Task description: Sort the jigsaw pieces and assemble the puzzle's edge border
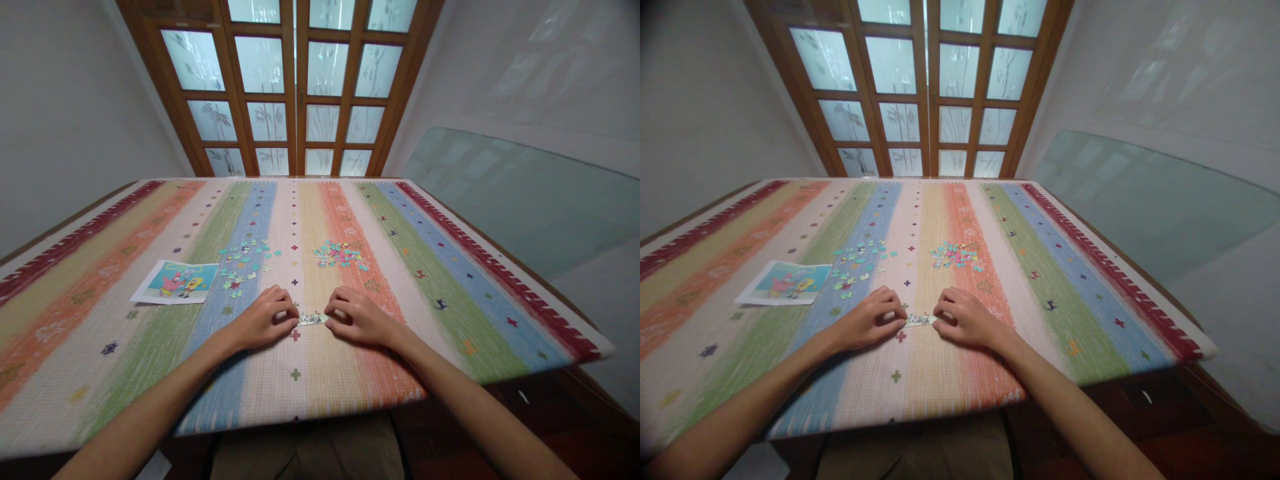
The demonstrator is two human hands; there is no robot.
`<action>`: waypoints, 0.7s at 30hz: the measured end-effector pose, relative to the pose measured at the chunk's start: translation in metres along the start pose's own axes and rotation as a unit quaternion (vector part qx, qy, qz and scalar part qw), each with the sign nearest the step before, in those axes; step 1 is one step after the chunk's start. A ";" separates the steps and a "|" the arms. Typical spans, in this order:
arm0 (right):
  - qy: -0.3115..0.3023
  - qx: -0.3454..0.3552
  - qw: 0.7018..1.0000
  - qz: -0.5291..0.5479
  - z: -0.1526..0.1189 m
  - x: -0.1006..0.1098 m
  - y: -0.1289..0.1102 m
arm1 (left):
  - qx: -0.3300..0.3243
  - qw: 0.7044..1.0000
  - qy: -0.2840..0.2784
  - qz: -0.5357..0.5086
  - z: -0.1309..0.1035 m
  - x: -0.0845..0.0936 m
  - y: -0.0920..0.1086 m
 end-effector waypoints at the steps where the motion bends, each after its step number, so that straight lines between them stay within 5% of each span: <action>1: 0.001 0.001 1.000 0.000 0.000 0.000 0.000 | 0.000 1.000 0.001 0.002 0.000 0.000 0.000; 21: 0.003 -0.006 1.000 0.010 -0.002 0.004 0.002 | -0.015 1.000 0.007 -0.023 -0.003 0.000 0.002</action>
Point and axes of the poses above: each hand's wrist, its own z-axis towards the middle knuckle, its own x-axis out of the back of the hand, y = z × x, the point moved 8 cm from there along z, towards the middle knuckle, and after that the axes turned 10 degrees about -y, right-handed, at the moved point
